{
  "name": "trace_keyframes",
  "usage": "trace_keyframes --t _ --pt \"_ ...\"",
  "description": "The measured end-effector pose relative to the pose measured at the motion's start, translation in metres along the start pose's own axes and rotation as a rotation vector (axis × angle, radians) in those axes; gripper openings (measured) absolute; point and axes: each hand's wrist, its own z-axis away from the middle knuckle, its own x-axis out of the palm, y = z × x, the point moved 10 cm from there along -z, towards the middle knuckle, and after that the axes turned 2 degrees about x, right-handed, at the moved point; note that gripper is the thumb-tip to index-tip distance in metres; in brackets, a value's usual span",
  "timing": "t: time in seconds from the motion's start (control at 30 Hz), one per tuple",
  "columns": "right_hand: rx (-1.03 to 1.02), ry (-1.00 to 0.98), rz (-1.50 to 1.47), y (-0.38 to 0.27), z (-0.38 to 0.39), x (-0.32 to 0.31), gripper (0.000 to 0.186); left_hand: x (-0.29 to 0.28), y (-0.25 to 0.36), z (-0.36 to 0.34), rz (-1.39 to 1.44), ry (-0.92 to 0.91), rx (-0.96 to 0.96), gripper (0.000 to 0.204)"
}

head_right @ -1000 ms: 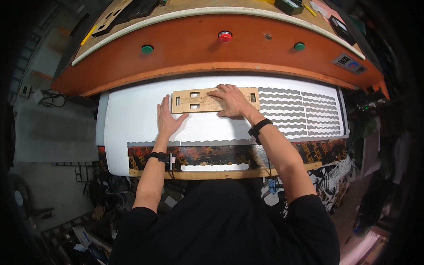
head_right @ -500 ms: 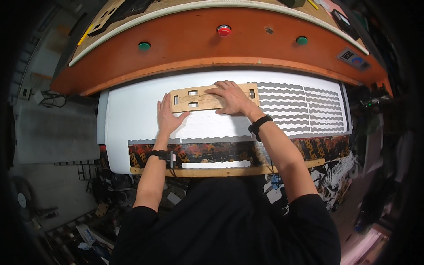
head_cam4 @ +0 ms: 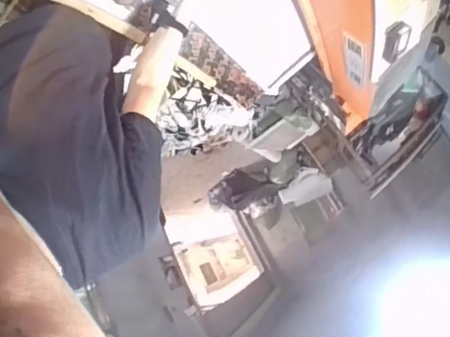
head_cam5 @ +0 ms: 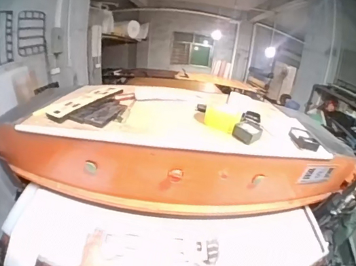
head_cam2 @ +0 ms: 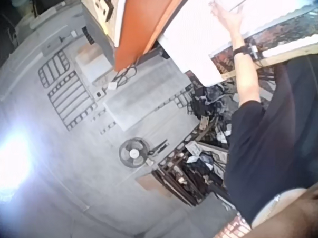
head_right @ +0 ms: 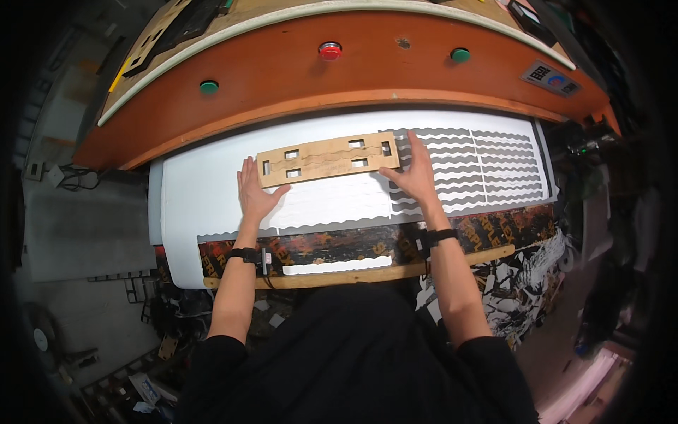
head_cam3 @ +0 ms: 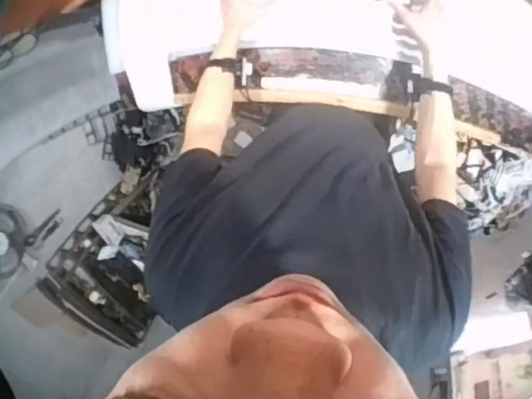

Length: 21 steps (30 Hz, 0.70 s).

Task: Operating a die-cutting press to cut shaped pieces from leather sheets.

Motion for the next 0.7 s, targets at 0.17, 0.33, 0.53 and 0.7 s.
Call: trace_keyframes --t 0.17,0.33,0.53,0.7 --pt "-0.007 -0.025 0.253 0.006 0.011 0.015 0.104 0.002 -0.006 -0.004 -0.001 0.019 0.025 0.122" --pt "-0.013 -0.043 0.269 0.008 0.007 0.017 0.092 0.004 -0.009 -0.002 0.014 0.042 0.011 0.124" --pt "-0.018 -0.046 0.273 0.017 0.008 0.017 0.096 0.009 -0.004 -0.003 -0.017 0.019 0.007 0.124" --pt "-0.023 -0.047 0.223 0.003 0.011 0.020 0.090 0.000 -0.012 -0.001 -0.023 0.023 0.006 0.124"
